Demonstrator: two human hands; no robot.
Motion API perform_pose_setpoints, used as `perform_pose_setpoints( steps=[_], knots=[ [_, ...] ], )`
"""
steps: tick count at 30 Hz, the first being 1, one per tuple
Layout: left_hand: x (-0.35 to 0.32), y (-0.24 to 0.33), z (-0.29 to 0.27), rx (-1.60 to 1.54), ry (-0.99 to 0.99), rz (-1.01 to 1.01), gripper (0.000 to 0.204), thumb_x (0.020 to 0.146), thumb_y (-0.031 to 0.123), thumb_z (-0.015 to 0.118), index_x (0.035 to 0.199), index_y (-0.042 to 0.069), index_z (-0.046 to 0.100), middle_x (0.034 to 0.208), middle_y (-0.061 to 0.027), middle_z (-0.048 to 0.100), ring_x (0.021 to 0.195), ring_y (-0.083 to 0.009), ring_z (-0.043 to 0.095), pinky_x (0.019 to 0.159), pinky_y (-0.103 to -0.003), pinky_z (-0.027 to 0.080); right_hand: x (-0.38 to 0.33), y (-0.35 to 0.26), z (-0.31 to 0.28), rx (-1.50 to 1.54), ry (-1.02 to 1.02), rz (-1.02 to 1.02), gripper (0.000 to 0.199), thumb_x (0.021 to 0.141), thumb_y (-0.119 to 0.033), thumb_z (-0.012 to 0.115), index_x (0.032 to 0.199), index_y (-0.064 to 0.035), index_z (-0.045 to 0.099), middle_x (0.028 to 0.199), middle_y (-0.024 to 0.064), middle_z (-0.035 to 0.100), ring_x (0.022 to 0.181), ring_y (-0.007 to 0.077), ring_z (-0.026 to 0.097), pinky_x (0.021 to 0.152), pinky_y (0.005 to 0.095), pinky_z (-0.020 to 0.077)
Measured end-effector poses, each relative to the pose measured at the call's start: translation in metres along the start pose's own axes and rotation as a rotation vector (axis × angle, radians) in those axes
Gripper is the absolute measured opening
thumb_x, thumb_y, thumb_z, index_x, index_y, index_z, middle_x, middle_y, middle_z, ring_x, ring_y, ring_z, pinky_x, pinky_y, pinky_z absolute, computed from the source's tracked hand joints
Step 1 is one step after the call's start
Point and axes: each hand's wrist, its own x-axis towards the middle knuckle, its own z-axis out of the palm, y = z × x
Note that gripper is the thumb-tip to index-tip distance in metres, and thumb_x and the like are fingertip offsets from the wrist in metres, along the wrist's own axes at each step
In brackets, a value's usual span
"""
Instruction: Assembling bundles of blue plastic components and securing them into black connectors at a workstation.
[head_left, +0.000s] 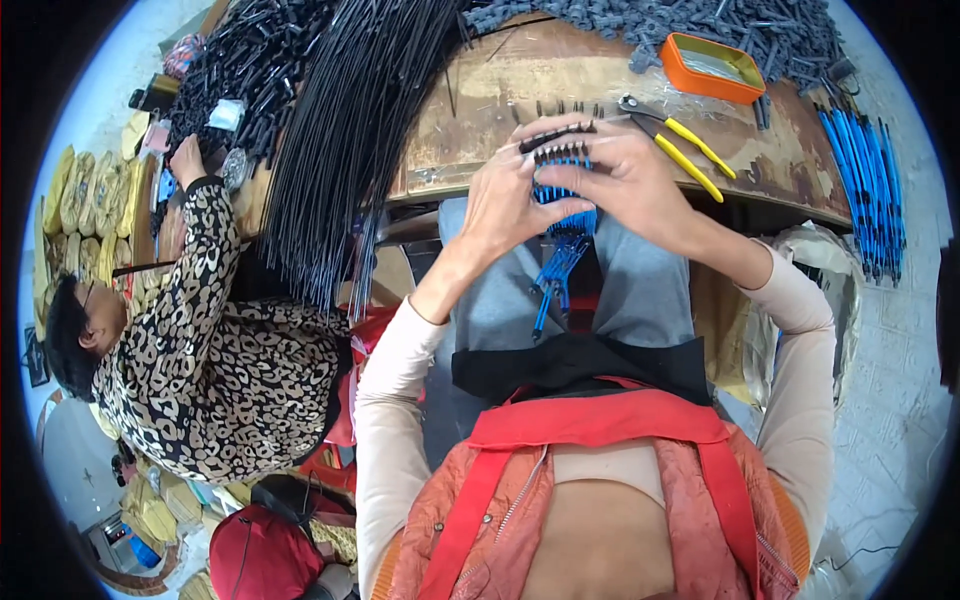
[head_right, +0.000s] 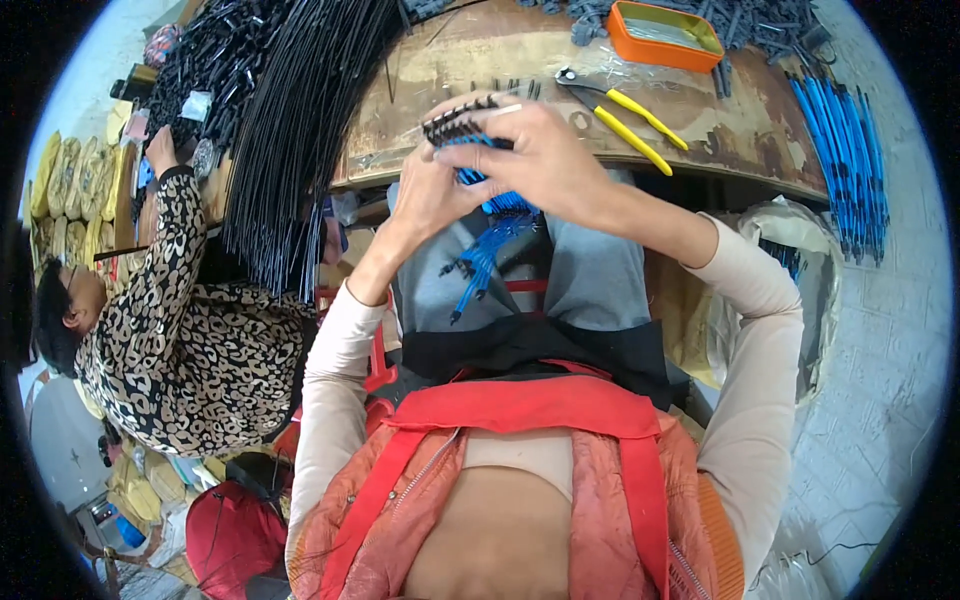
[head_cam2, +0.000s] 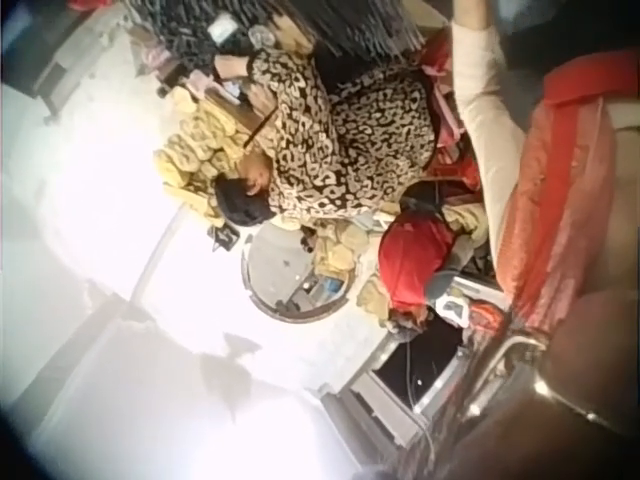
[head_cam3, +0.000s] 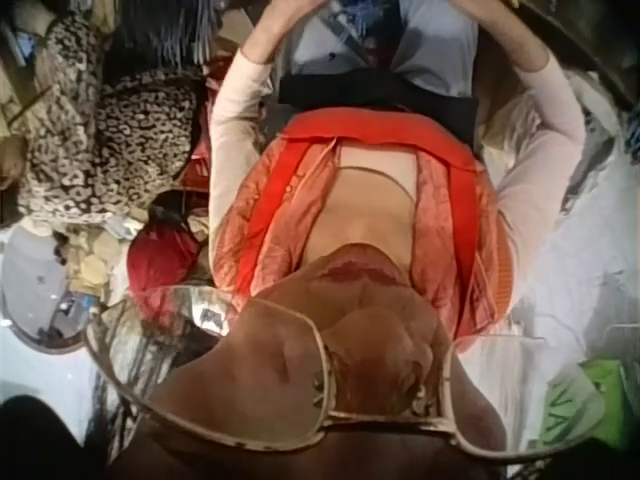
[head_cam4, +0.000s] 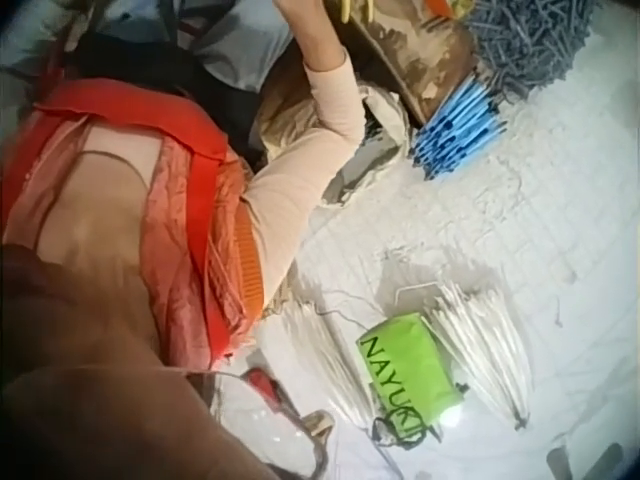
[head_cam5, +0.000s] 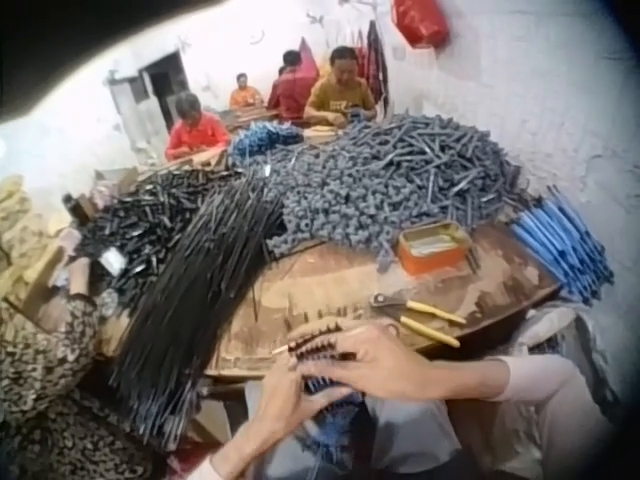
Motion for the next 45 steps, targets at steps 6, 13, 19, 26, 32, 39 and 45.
perform_pose_setpoints(
  steps=[6, 13, 19, 26, 32, 39, 45],
  knots=[
    [0.01, -0.009, -0.005, -0.102, -0.076, 0.156, 0.063, 0.074, 0.027, 0.08, 0.132, 0.009, 0.064, 0.147, -0.0112, 0.054, 0.14, -0.0336, 0.046, 0.115, -0.048, 0.037, -0.03, 0.017, 0.011, 0.076, 0.036, -0.142, 0.025, 0.082, -0.008, 0.076, 0.107, -0.0069, 0.075, 0.124, 0.0145, 0.067, 0.113, 0.031, 0.065, 0.095, 0.0383, 0.0516],
    [0.015, 0.001, -0.003, 0.109, -0.125, 0.166, 0.059, 0.072, 0.033, 0.082, 0.128, 0.022, 0.069, 0.146, -0.0118, 0.054, 0.137, -0.033, 0.049, 0.116, -0.047, 0.038, -0.038, 0.031, -0.075, 0.056, 0.377, -0.116, 0.034, 0.09, -0.022, 0.07, 0.118, -0.0029, 0.064, 0.116, 0.0167, 0.062, 0.108, 0.0301, 0.061, 0.092, 0.0394, 0.0462],
    [0.017, 0.006, -0.007, 0.092, -0.132, 0.15, 0.061, 0.069, 0.031, 0.083, 0.128, 0.023, 0.069, 0.146, -0.0106, 0.054, 0.137, -0.0322, 0.049, 0.116, -0.046, 0.038, 0.015, 0.12, -0.227, -1.041, -0.055, 0.285, 0.015, 0.082, -0.011, 0.066, 0.093, -0.0036, 0.074, 0.088, 0.019, 0.071, 0.084, 0.0352, 0.07, 0.076, 0.0423, 0.0548],
    [0.015, 0.007, -0.007, 0.072, -0.103, 0.131, 0.061, 0.067, 0.025, 0.085, 0.126, 0.024, 0.071, 0.145, -0.0089, 0.055, 0.136, -0.0308, 0.05, 0.115, -0.044, 0.04, 0.025, 0.14, -0.243, -0.99, -0.225, 0.276, 0.013, 0.08, -0.01, 0.066, 0.087, -0.0024, 0.074, 0.083, 0.0202, 0.071, 0.081, 0.0359, 0.07, 0.075, 0.0418, 0.0553],
    [0.013, 0.004, -0.004, 0.094, -0.065, 0.16, 0.059, 0.071, 0.031, 0.083, 0.128, 0.029, 0.068, 0.145, -0.0063, 0.055, 0.134, -0.0294, 0.051, 0.114, -0.043, 0.041, 0.022, 0.138, -0.242, -0.88, -0.252, 0.218, 0.014, 0.079, -0.008, 0.069, 0.09, -0.0005, 0.072, 0.083, 0.0172, 0.071, 0.076, 0.0304, 0.069, 0.073, 0.0362, 0.0538],
    [0.012, 0.001, -0.002, 0.074, -0.033, 0.174, 0.053, 0.072, 0.034, 0.083, 0.124, 0.024, 0.071, 0.143, -0.0092, 0.057, 0.132, -0.0312, 0.053, 0.113, -0.044, 0.042, 0.028, 0.102, -0.235, -0.944, -0.143, 0.065, 0.015, 0.082, -0.007, 0.064, 0.095, -0.0026, 0.069, 0.085, 0.0174, 0.07, 0.077, 0.0347, 0.068, 0.071, 0.0413, 0.0537],
    [0.008, -0.002, -0.001, 0.013, -0.045, 0.146, 0.055, 0.071, 0.028, 0.083, 0.124, 0.02, 0.07, 0.149, -0.0091, 0.052, 0.136, -0.0324, 0.049, 0.115, -0.044, 0.039, -0.004, 0.06, -0.11, -0.688, -0.062, -0.021, 0.017, 0.086, -0.008, 0.067, 0.103, -0.0056, 0.069, 0.087, 0.0138, 0.066, 0.073, 0.0327, 0.064, 0.067, 0.0398, 0.0518]
  ],
)
